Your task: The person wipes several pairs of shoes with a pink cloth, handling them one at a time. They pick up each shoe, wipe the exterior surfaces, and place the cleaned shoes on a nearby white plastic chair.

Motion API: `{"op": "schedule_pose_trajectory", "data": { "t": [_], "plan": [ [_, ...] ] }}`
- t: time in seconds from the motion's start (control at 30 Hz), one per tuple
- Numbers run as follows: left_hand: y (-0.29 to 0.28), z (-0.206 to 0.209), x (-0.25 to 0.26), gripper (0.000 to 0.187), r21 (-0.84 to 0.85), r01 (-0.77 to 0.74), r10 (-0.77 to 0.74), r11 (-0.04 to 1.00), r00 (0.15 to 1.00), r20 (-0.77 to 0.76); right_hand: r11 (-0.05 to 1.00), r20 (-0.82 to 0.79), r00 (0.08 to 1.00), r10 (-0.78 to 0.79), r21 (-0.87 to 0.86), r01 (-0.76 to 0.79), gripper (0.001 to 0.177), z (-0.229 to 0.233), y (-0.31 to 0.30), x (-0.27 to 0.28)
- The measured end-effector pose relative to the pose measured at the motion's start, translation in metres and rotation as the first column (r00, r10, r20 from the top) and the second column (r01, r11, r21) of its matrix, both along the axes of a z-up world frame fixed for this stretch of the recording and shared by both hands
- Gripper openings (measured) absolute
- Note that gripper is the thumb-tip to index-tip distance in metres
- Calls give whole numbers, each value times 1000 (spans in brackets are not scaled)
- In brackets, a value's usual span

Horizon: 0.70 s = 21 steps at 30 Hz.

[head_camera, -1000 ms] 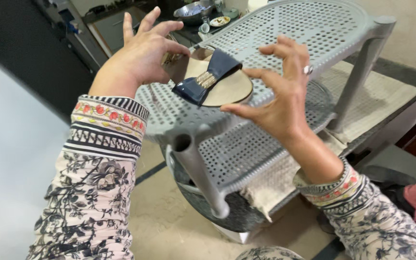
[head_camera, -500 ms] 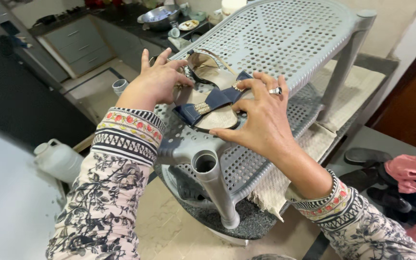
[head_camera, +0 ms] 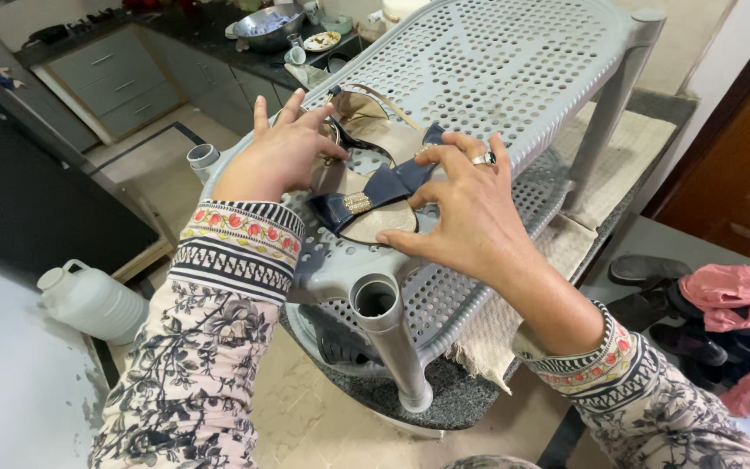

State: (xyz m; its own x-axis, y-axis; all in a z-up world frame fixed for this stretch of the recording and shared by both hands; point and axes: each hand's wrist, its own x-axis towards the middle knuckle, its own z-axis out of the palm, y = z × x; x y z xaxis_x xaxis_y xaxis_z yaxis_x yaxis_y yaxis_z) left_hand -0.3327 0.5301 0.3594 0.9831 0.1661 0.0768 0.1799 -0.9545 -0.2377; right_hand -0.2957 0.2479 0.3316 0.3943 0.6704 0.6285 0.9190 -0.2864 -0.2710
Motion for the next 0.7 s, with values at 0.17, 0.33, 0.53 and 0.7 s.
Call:
{"op": "schedule_pose_trajectory", "data": {
  "t": [0.17, 0.33, 0.53, 0.7],
  "plan": [
    [-12, 10, -6, 71, -11, -10, 11, 1000, 1000, 22, 1000, -27, 1000, -4, -4, 4, 49, 0, -1, 3],
    [-56, 39, -36, 52, -136, 149, -105, 979, 952, 286, 993, 6, 1000, -6, 114, 5, 47, -7, -12, 8],
    [-150, 48, -79, 42, 36, 320, -275, 947, 744, 609, 969, 80, 995, -63, 244, 42, 59, -12, -34, 16],
    [-227, 37, -105, 44, 67, 249, -239, 966, 763, 601, 963, 59, 992, -113, 254, 95, 64, -15, -61, 14]
  ]
}}
